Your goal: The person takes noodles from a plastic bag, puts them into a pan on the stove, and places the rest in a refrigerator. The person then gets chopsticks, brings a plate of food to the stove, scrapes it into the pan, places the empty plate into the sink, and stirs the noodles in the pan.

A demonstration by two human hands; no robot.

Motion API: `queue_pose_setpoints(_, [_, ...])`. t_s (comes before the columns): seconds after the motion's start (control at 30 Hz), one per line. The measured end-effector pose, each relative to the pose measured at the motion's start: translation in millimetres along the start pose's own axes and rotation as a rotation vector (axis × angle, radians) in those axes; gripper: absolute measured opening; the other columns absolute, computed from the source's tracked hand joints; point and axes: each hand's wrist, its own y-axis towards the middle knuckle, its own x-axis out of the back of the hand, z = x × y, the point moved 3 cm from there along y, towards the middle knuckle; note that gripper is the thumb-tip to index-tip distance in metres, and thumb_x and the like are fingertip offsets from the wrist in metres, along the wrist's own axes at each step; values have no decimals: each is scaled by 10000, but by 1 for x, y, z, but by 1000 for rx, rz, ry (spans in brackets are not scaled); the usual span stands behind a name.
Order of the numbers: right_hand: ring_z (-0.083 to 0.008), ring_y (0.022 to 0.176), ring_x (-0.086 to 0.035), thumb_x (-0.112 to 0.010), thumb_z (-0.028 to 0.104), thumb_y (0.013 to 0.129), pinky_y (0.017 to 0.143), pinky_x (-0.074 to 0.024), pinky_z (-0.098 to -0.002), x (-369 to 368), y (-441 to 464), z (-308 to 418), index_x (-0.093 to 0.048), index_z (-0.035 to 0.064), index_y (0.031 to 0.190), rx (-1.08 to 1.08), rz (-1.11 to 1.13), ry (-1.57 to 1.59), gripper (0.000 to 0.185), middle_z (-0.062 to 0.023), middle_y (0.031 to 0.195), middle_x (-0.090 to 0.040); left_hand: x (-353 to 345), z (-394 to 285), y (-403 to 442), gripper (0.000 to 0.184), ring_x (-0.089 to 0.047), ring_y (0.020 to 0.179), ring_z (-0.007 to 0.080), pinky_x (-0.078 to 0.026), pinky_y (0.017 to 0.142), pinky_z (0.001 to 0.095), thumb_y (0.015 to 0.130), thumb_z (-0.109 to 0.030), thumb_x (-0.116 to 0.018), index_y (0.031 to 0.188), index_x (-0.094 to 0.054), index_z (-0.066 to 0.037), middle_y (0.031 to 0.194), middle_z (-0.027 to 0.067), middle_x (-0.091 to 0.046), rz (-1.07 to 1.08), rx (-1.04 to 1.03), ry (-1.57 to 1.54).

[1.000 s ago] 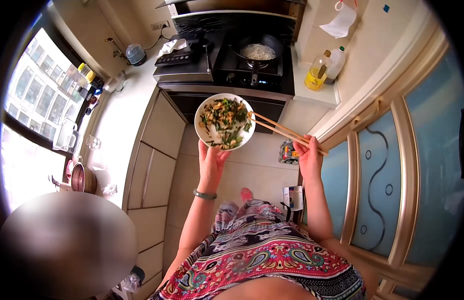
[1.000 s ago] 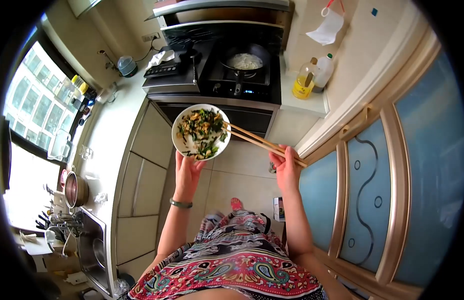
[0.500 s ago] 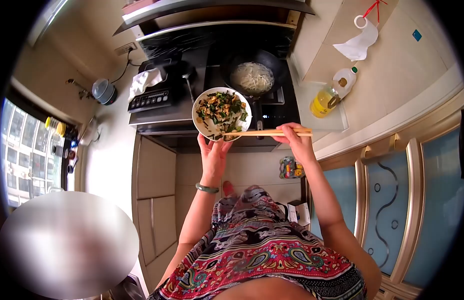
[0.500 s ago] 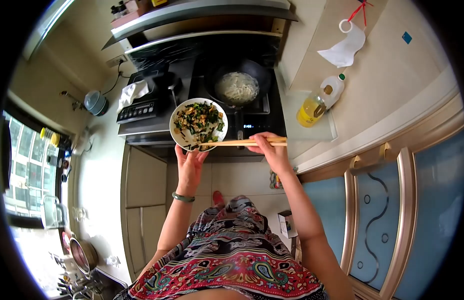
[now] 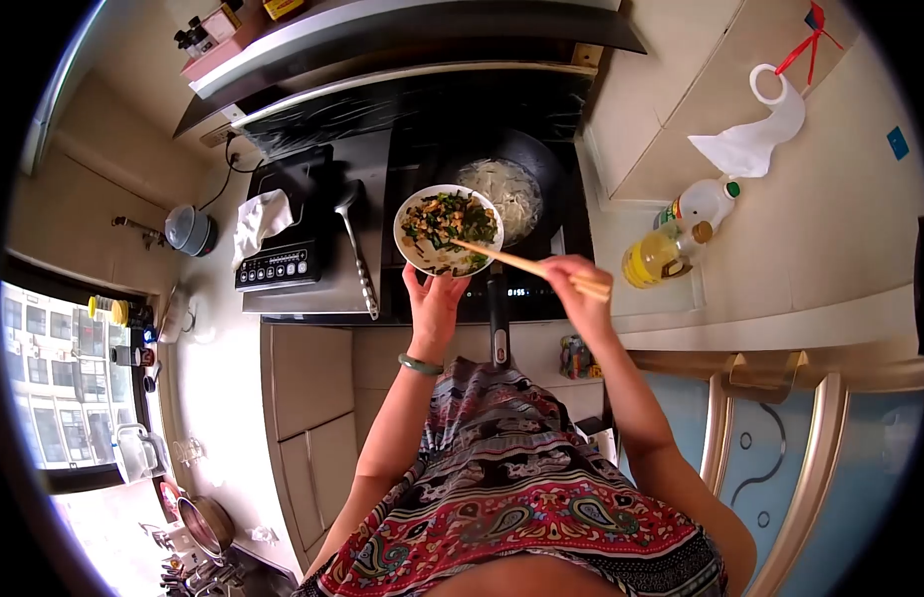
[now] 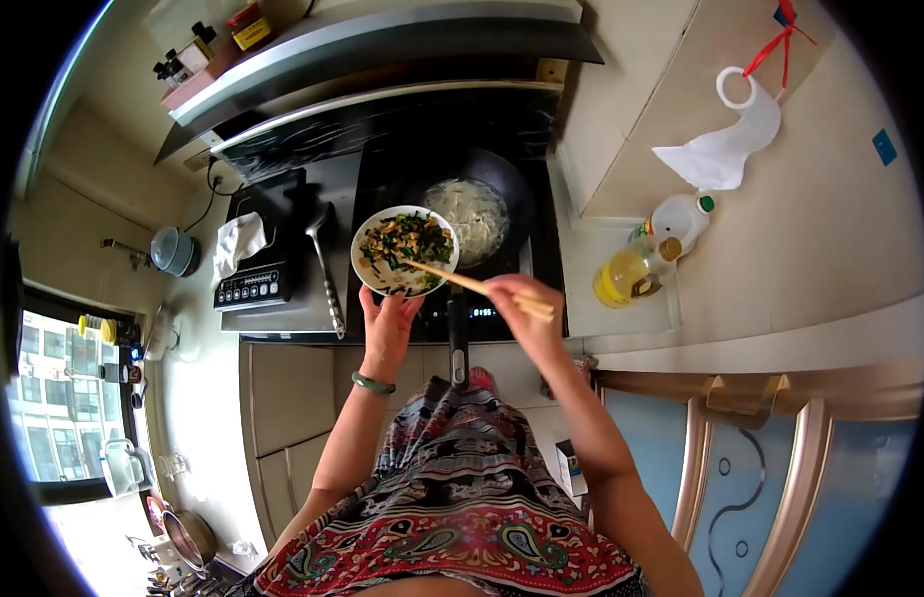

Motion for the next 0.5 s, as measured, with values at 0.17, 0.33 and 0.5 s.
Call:
queue_pose_setpoints(0.17, [-231,766,-697,-776,-16,727,639,-583,-289,-31,12,13,-679,34,969,216,52,-84,266,-115,948,-687,-7,17,21,593,-584,1088,271,-535,918,432,897,44,-520,1364,-222,-169,1232,136,-509,-15,7,7])
queue_pose_setpoints(0.33, [-234,764,-694,-763,-19,743,658,-586,-292,-44,18,-1,-677,30,987,265,-21,-97,263,-109,959,-685,-11,30,39,590,-583,1095,271,-535,920,423,904,37,-522,1360,-214,-176,1235,137,-512,-51,30,10])
queue_pose_setpoints(0.5, [-238,772,-701,-759,-1,759,646,-592,-298,-56,29,-29,-676,27,982,192,-80,-143,240,-117,953,-688,-15,35,43,578,-559,1133,272,-527,927,432,915,31,-523,1357,-209,-168,1264,142,-501,-78,-15,44])
